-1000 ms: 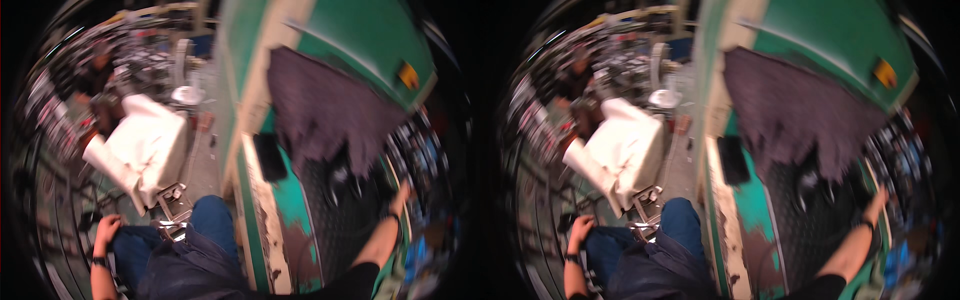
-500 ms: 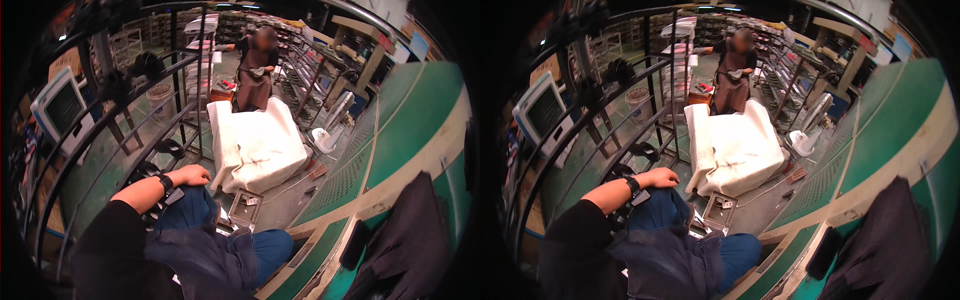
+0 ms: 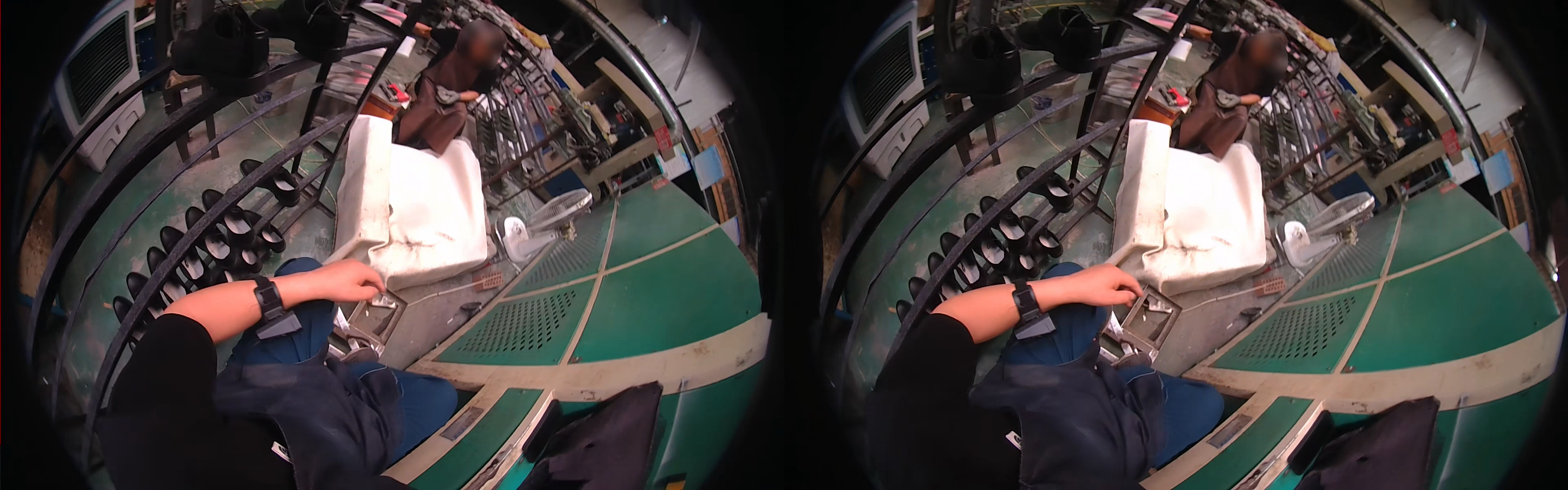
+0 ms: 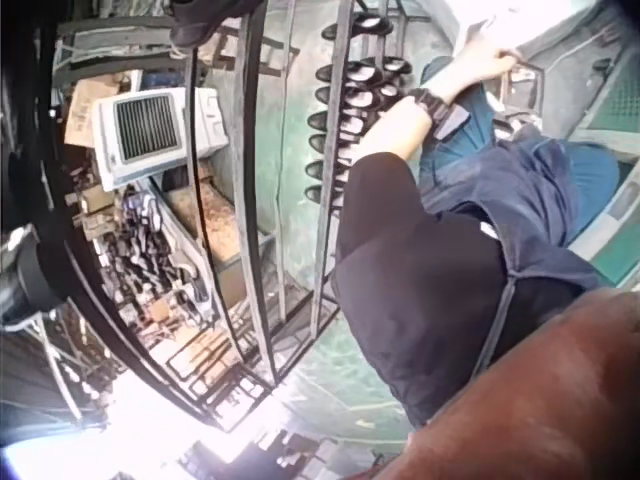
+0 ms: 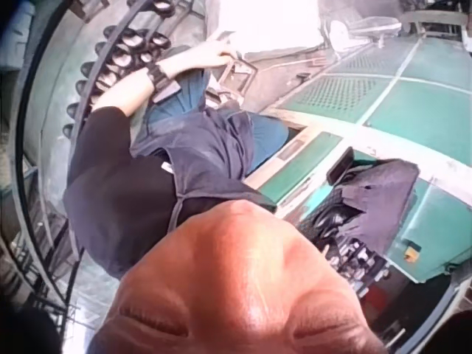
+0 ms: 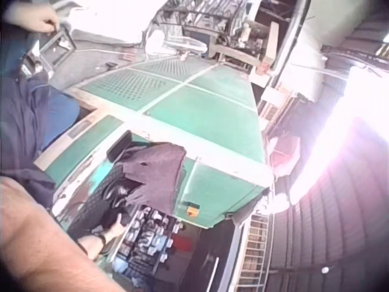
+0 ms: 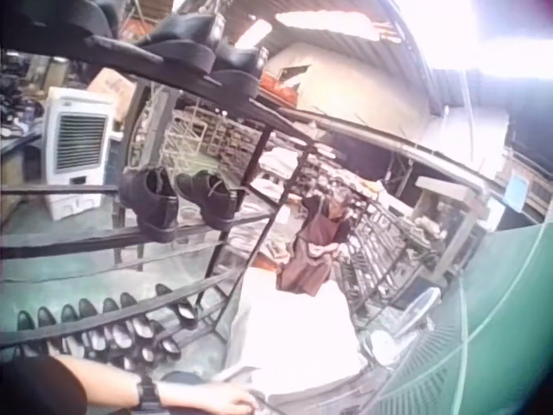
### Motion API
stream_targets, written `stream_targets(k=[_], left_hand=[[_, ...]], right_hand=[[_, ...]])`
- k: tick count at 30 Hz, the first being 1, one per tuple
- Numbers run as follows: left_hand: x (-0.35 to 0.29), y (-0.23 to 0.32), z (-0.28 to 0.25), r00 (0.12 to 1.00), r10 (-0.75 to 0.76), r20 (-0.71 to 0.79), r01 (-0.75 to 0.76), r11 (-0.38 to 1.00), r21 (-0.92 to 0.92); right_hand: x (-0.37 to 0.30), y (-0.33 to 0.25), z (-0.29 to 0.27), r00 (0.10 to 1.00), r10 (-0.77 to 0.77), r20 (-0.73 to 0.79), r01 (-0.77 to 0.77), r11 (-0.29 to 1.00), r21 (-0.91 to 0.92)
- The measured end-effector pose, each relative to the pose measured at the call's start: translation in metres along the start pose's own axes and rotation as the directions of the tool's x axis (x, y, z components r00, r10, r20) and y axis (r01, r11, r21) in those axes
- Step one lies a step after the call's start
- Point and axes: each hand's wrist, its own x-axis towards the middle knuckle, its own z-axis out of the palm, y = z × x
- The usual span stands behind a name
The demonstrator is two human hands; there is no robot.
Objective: Assembling shoe components by fitting uppers onto soles using lasts and a hand-held heating tool in a manufacturing setting.
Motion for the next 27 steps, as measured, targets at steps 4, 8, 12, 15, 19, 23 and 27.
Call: stream_targets(k=[4,8,12,15,19,23,27], left_hand=[[0.022,0.136,0.057,0.92,0.31,0.239,-0.336,0.939,0.074],[0.039,0.215,0.119,0.602,0.716,0.354,-0.62,0.698,-0.357],[0.011,0.266,0.147,0.428,0.859,0.28,-0.564,0.496,-0.66],[-0.022,0.278,0.155,0.544,0.716,0.437,-0.397,0.679,-0.617],[-0.048,0.172,0.14,0.719,0.19,0.668,0.61,0.288,-0.738],[-0.056,0.06,0.15,0.668,-0.031,0.744,0.73,-0.169,-0.662],[-0.091,0.041,0.121,0.706,-0.284,0.648,0.641,-0.133,-0.756]], right_hand=[[0.072,-0.314,0.031,0.883,0.457,0.105,-0.455,0.781,0.428],[0.293,-0.552,-0.041,0.599,0.774,0.207,-0.654,0.323,0.684],[0.302,-0.475,-0.068,0.257,0.871,0.42,-0.459,-0.272,0.846],[0.286,-0.532,-0.017,0.747,0.375,0.549,-0.346,-0.485,0.803],[0.243,-0.668,0.105,0.707,-0.022,0.706,-0.526,-0.684,0.506],[0.152,-0.759,0.211,0.298,-0.308,0.904,-0.656,-0.754,-0.04],[0.127,-0.824,0.224,0.145,-0.452,0.88,-0.698,-0.677,-0.233]])
